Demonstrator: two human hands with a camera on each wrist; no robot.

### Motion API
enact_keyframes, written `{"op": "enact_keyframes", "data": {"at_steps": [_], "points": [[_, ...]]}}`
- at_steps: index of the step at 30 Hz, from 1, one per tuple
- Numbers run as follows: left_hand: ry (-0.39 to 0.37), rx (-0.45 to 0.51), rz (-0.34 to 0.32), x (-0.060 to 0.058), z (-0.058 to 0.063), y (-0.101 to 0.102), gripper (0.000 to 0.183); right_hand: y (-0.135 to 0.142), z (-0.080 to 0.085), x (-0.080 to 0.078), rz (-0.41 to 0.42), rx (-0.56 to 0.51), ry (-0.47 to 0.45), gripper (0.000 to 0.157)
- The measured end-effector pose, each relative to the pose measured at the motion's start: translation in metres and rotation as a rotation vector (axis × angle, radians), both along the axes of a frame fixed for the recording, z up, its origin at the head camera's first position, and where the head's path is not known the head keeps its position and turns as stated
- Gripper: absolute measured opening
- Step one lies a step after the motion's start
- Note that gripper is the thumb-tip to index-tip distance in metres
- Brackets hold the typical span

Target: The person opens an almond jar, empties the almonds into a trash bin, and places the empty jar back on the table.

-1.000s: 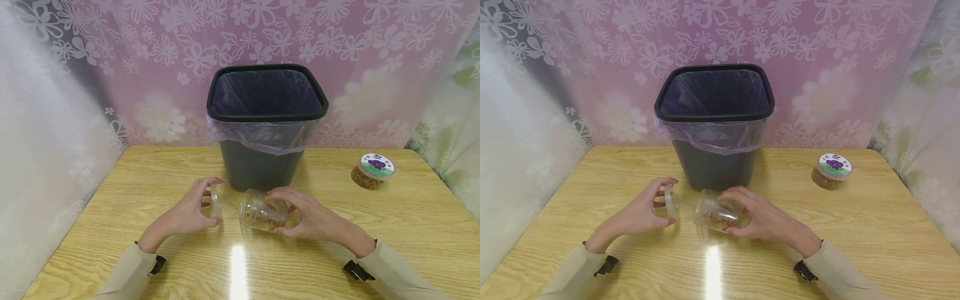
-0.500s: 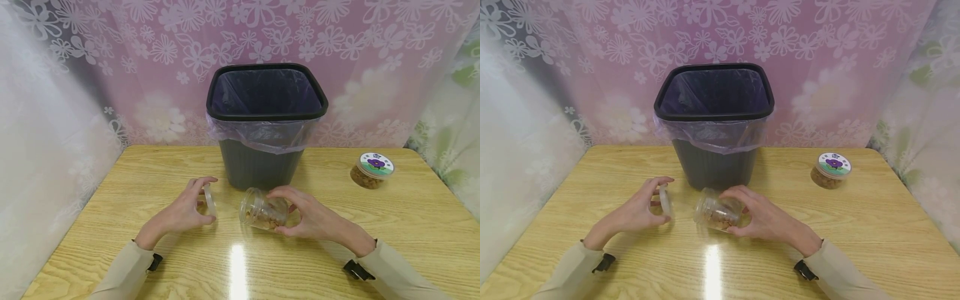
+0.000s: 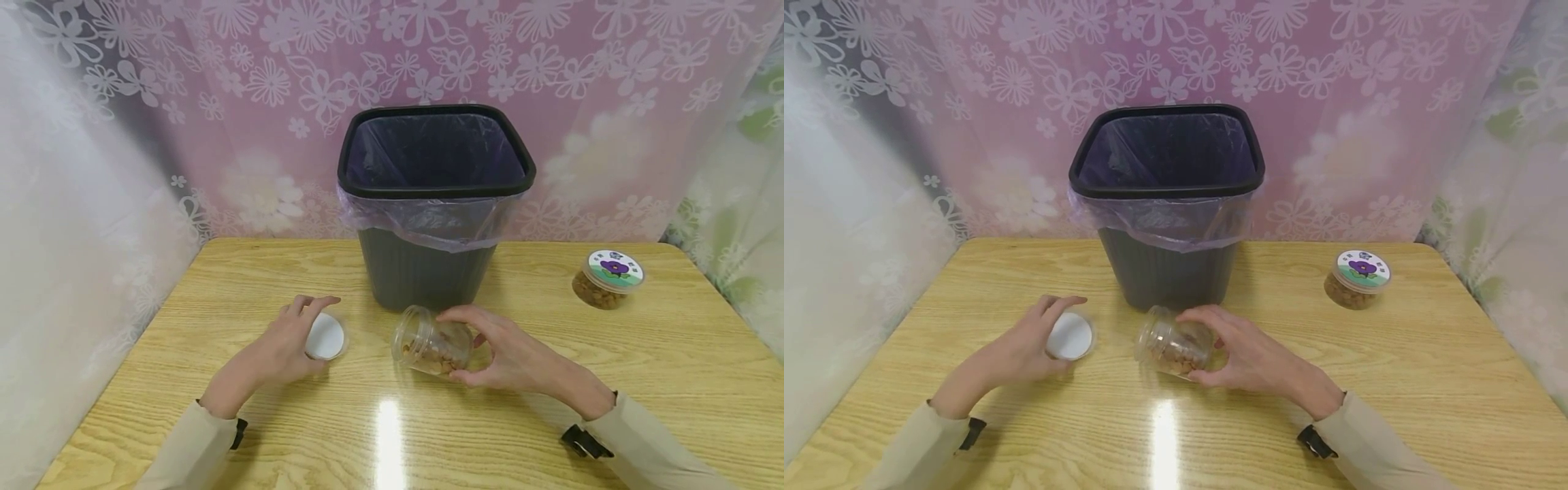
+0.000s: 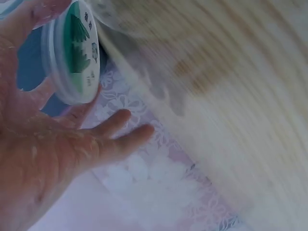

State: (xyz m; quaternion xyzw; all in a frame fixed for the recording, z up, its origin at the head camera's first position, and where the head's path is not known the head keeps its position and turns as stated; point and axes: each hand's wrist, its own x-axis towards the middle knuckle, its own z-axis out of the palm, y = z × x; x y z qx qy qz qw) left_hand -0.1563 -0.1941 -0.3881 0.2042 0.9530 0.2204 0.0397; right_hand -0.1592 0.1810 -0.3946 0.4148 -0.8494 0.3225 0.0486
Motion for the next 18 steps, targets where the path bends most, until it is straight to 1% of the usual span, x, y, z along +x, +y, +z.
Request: {"op": "enact_keyframes", "data": {"at_steps": [3, 7, 10, 18], "points": [[0.038, -0.106, 0.027, 0.004, 0.0, -0.004, 0.094, 0.0, 0.001, 0.0, -0.004, 0.006, -0.016, 0.077], [0.073, -0.16, 0.05, 0.008, -0.002, -0.006, 0.089, 0.001, 0.002, 0.001, -0.009, 0.004, -0.057, 0.078], [0.087, -0.169, 0.06, 0.009, -0.003, -0.009, 0.088, 0.001, 0.001, 0.001, -0.007, 0.0, -0.07, 0.08], [0.116, -0.154, 0.056, 0.01, -0.005, -0.017, 0.089, 0.002, 0.002, 0.001, 0.005, 0.009, -0.048, 0.089]]}}
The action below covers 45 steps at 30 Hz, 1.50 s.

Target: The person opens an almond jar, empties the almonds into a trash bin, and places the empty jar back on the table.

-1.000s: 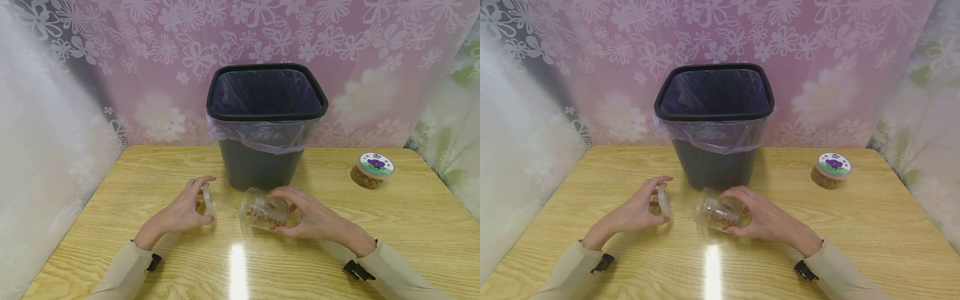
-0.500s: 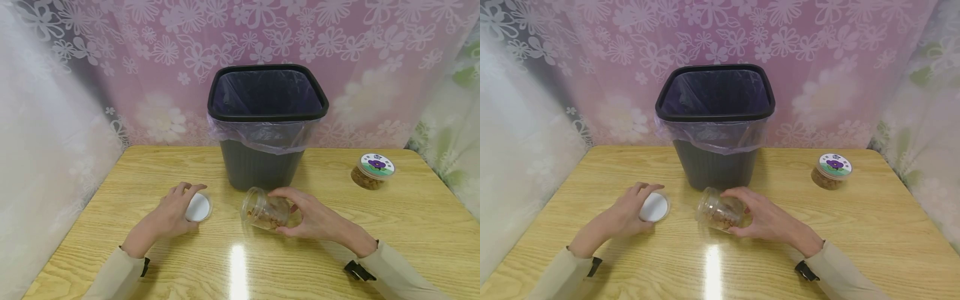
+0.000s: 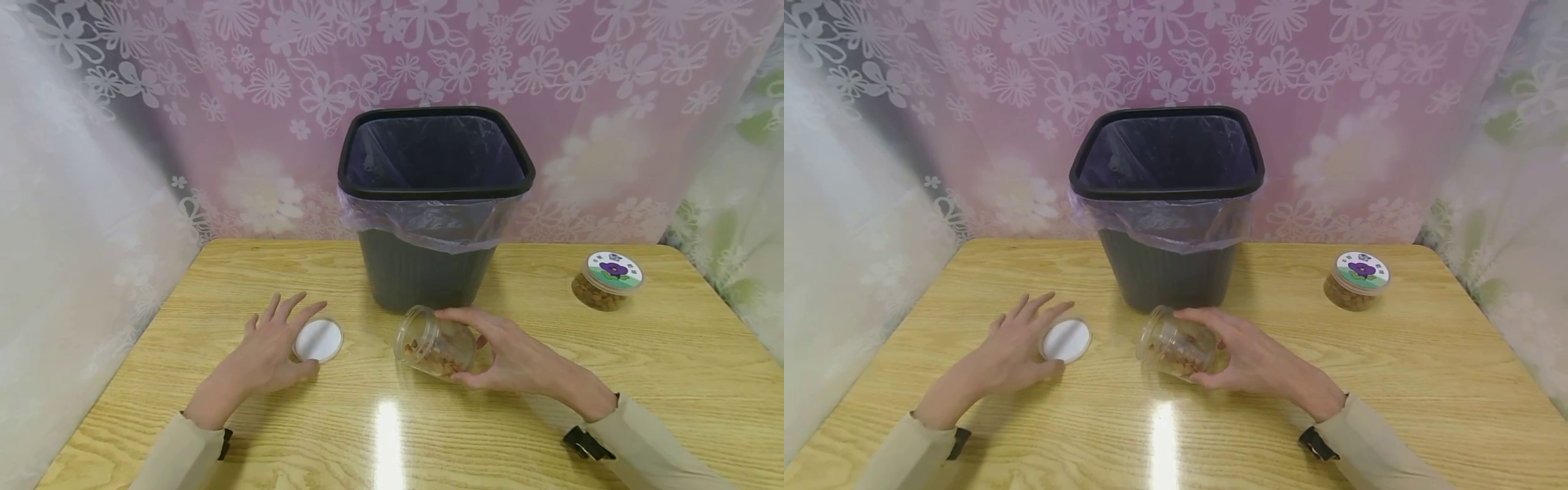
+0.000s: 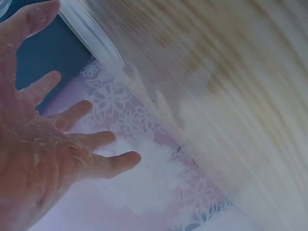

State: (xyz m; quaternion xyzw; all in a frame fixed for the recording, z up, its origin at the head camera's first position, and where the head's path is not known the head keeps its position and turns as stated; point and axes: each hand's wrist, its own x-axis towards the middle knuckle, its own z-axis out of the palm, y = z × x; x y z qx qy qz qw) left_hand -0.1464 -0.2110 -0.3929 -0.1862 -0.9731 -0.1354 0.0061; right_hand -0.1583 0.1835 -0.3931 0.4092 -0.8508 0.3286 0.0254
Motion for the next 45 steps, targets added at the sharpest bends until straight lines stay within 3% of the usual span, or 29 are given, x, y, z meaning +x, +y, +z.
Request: {"op": "enact_keyframes", "data": {"at_steps": [11, 15, 24, 26, 32, 45], "points": [[0.106, -0.005, -0.014, 0.007, 0.003, 0.001, 0.085, -0.002, 0.001, -0.001, 0.019, 0.068, 0.119, 0.098], [0.194, -0.014, -0.022, 0.008, 0.007, 0.002, 0.082, -0.002, 0.001, 0.001, 0.015, 0.093, 0.135, 0.098], [0.475, 0.076, -0.048, 0.004, 0.009, 0.003, 0.081, -0.003, 0.002, 0.003, -0.007, 0.126, 0.112, 0.098], [0.508, 0.095, -0.05, 0.002, 0.009, 0.003, 0.081, -0.003, 0.002, 0.003, -0.005, 0.13, 0.126, 0.099], [0.551, 0.131, -0.054, -0.001, 0.009, 0.004, 0.08, -0.003, 0.0, 0.002, 0.001, 0.134, 0.159, 0.1], [0.609, 0.126, -0.016, -0.006, 0.009, 0.008, 0.077, -0.004, 0.0, 0.001, 0.048, 0.078, 0.102, 0.098]]}}
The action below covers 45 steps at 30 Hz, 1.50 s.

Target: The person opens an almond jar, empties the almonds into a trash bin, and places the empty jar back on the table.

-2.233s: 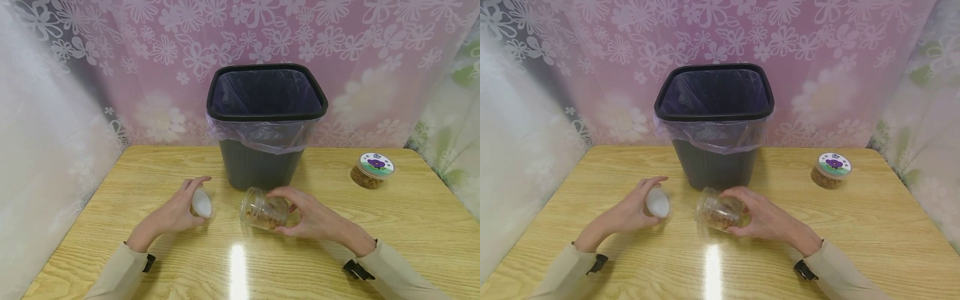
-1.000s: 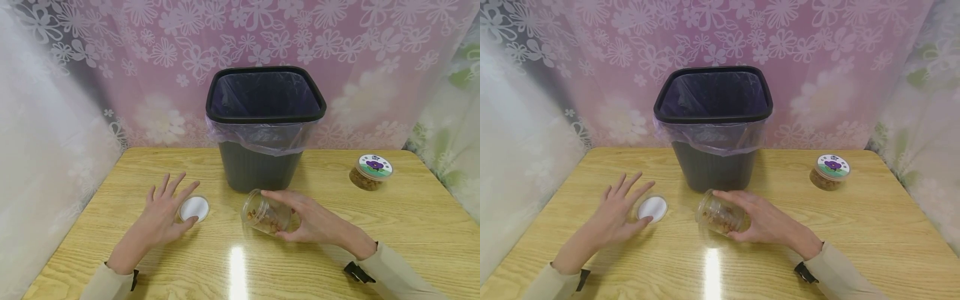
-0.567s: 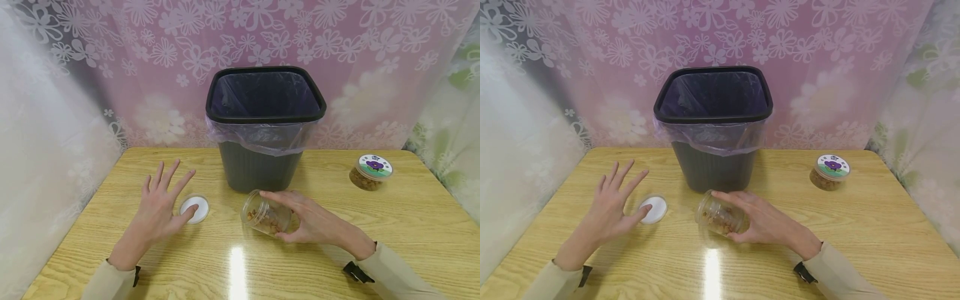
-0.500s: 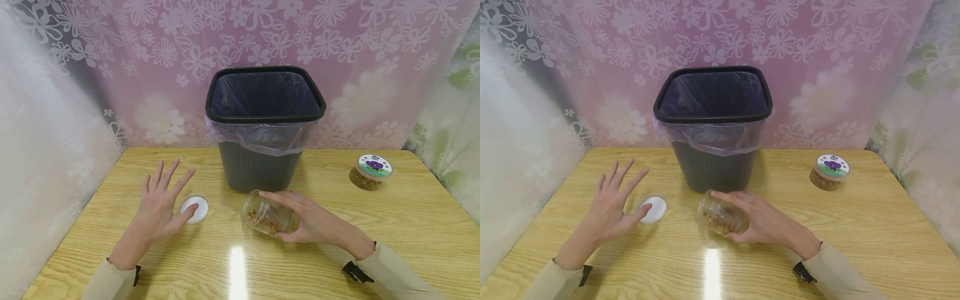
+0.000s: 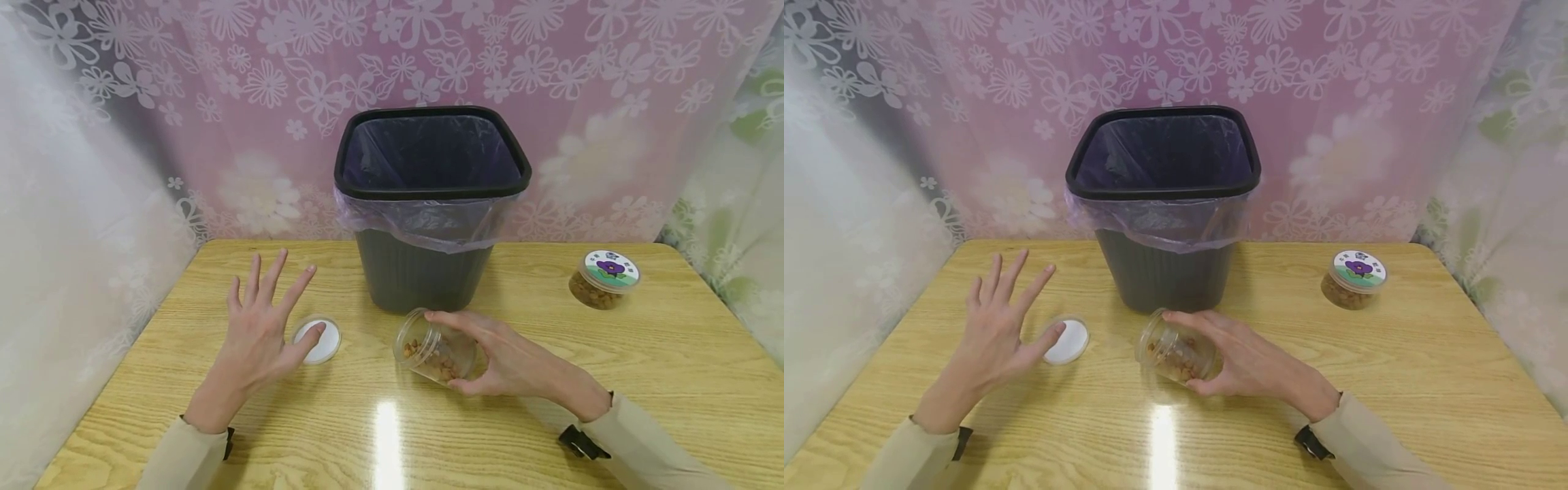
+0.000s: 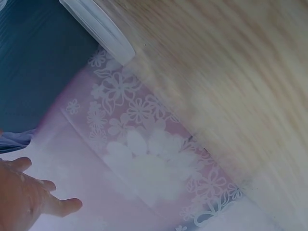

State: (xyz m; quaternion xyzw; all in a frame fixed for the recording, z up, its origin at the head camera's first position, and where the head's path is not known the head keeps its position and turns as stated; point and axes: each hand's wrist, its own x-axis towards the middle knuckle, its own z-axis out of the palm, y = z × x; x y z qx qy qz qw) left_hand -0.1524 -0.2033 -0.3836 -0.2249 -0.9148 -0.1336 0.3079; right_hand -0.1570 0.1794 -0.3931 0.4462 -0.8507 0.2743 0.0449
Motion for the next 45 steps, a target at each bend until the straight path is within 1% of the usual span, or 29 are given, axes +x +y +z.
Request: {"op": "enact_keyframes", "data": {"at_steps": [6, 12, 18, 23, 31, 35, 39, 42, 45], "points": [[0.045, 0.038, -0.003, -0.001, 0.002, 0.003, 0.074, 0.002, -0.002, 0.001, -0.004, -0.022, 0.032, 0.098], [0.094, 0.103, -0.038, -0.003, 0.009, 0.006, 0.073, 0.006, -0.003, 0.004, -0.012, -0.048, 0.06, 0.098], [0.143, 0.141, -0.068, -0.003, 0.016, 0.012, 0.073, 0.013, -0.004, 0.007, -0.015, -0.077, 0.051, 0.096], [0.196, 0.17, -0.108, -0.005, 0.024, 0.018, 0.072, 0.022, -0.002, 0.01, -0.033, -0.104, 0.077, 0.097], [0.243, 0.165, -0.152, -0.008, 0.039, 0.026, 0.067, 0.038, 0.006, 0.011, -0.093, -0.127, 0.086, 0.104], [0.253, 0.165, -0.164, -0.01, 0.046, 0.03, 0.067, 0.047, 0.012, 0.008, -0.112, -0.17, 0.104, 0.105], [0.268, 0.166, -0.173, -0.012, 0.054, 0.033, 0.068, 0.055, 0.016, 0.007, -0.115, -0.219, 0.109, 0.104], [0.273, 0.161, -0.185, -0.013, 0.061, 0.035, 0.068, 0.06, 0.019, 0.007, -0.14, -0.225, 0.115, 0.105], [0.278, 0.156, -0.201, -0.014, 0.067, 0.038, 0.067, 0.066, 0.02, 0.008, -0.184, -0.21, 0.127, 0.107]]}}
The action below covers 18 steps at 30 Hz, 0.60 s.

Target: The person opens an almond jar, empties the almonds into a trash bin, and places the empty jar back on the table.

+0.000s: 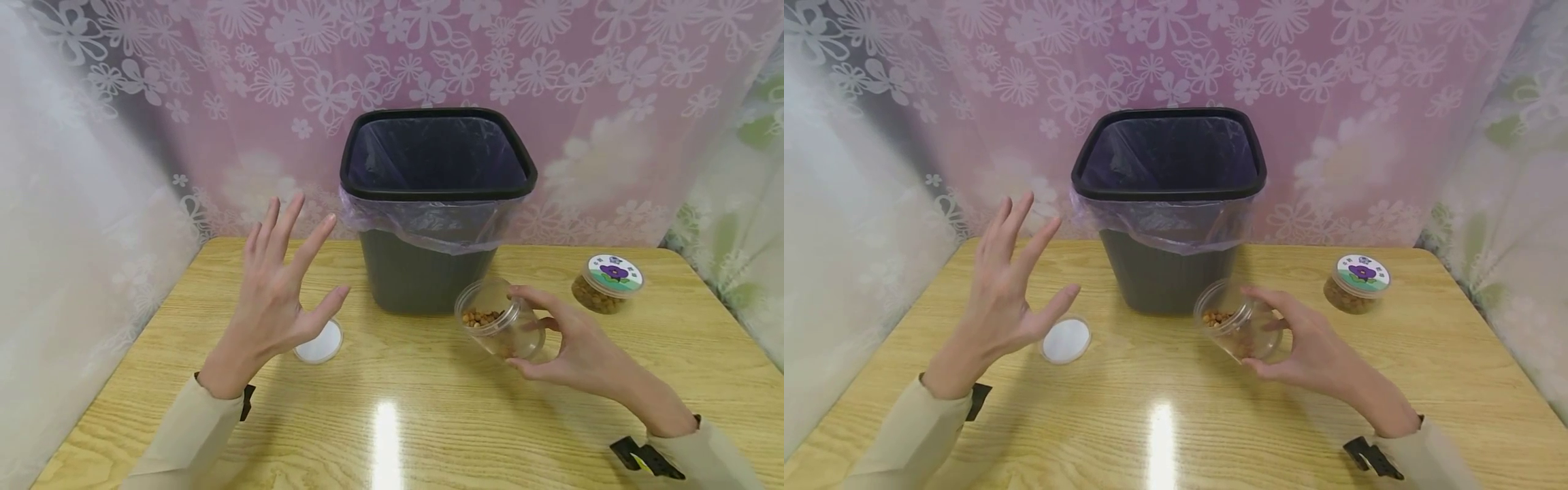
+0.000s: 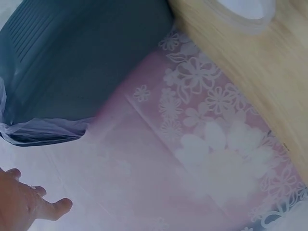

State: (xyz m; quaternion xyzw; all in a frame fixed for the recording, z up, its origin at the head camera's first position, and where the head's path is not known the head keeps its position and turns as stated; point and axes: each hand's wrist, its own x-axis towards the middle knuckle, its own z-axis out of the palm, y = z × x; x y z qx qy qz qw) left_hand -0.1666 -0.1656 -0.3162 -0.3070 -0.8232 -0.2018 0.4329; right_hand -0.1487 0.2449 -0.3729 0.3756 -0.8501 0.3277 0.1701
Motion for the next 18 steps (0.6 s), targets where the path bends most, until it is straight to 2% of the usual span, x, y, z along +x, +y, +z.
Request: {"op": "enact_keyframes", "data": {"at_steps": [5, 12, 18], "points": [[0.007, -0.013, -0.022, -0.002, 0.009, 0.005, 0.067, 0.006, 0.003, 0.001, -0.044, 0.006, 0.009, 0.107], [0.024, -0.044, -0.051, -0.008, 0.021, 0.012, 0.066, 0.014, 0.006, 0.001, -0.046, -0.027, 0.001, 0.109], [0.003, -0.079, -0.056, -0.014, 0.03, 0.018, 0.068, 0.025, 0.012, -0.001, -0.061, -0.054, 0.022, 0.11]]}}
